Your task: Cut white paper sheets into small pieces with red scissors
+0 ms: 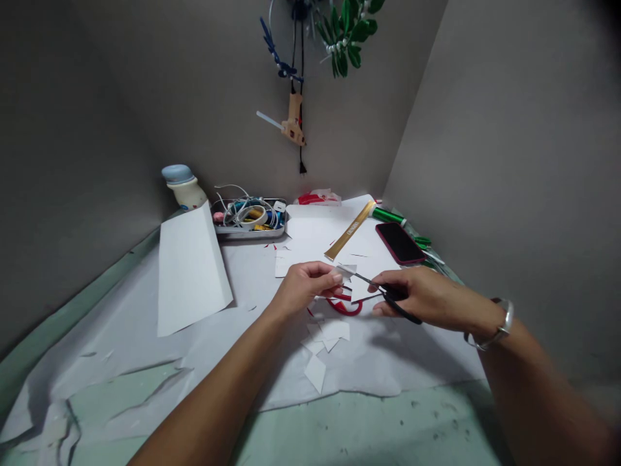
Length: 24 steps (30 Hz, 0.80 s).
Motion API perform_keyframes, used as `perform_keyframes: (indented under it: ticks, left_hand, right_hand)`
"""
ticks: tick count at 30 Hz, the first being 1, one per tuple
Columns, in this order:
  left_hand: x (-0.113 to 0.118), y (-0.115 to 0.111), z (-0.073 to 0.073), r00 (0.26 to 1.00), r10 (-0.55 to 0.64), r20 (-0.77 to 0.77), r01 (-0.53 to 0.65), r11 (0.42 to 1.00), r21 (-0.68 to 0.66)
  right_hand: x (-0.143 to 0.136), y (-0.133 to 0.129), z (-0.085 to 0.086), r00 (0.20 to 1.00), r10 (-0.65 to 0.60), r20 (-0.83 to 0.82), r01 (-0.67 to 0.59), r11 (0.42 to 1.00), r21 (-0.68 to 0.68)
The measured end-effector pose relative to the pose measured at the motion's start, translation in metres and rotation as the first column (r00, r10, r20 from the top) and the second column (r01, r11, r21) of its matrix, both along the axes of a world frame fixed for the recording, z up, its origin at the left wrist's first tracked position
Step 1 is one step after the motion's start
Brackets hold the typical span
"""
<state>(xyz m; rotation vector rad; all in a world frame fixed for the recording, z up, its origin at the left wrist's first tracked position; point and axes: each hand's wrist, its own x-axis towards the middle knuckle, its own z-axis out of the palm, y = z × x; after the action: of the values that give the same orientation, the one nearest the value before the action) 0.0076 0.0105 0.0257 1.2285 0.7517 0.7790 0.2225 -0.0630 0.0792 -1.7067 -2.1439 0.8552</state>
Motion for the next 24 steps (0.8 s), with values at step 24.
perform_keyframes:
  ticks: [24]
  left_hand:
    - [-0.002, 0.0021, 0.0002, 0.999, -0.017, 0.034, 0.018, 0.999, -0.045]
  right_hand:
    - [-0.0019, 0.0002, -0.0011, 1.0, 0.0, 0.026, -0.002, 0.999, 0.045]
